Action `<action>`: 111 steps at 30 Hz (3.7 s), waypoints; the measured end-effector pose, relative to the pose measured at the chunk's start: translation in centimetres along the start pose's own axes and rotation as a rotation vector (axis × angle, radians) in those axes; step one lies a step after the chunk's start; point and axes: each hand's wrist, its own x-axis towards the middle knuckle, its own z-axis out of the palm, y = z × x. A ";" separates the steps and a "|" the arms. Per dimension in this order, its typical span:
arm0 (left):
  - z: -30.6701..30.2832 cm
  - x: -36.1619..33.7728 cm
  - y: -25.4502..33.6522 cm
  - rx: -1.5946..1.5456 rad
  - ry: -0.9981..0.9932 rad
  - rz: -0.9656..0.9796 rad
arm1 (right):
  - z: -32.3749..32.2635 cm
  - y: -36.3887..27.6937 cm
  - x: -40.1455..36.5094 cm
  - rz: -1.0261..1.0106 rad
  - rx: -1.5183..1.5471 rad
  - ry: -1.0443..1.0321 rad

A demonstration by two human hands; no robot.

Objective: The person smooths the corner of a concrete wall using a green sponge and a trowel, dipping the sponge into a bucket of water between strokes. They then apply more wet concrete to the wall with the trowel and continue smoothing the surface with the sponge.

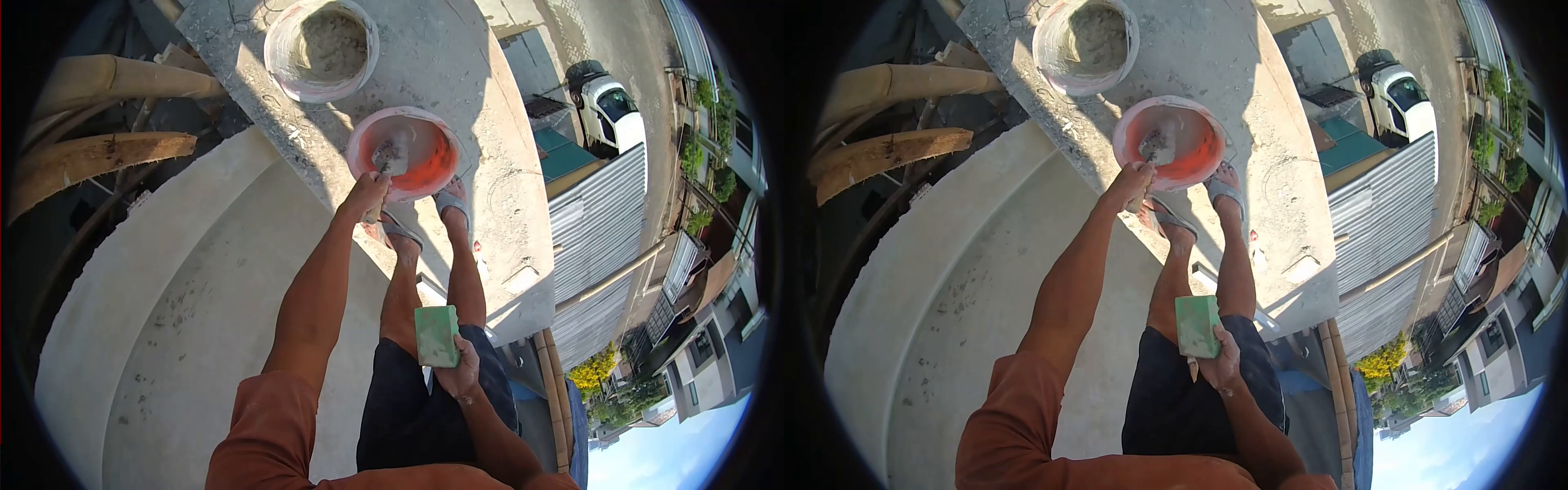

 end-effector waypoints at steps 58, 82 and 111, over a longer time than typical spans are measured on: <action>8.0 -64.5 11.8 -0.382 0.437 1.021 | 35.9 -8.6 -29.4 0.114 -0.737 -1.122; 8.9 -64.0 -3.6 -1.186 0.886 1.016 | 51.7 33.4 -41.4 -2.507 -0.721 -1.680; 8.0 -64.6 -8.8 -1.290 1.052 0.992 | 52.6 38.8 -41.3 -2.526 -1.003 -1.537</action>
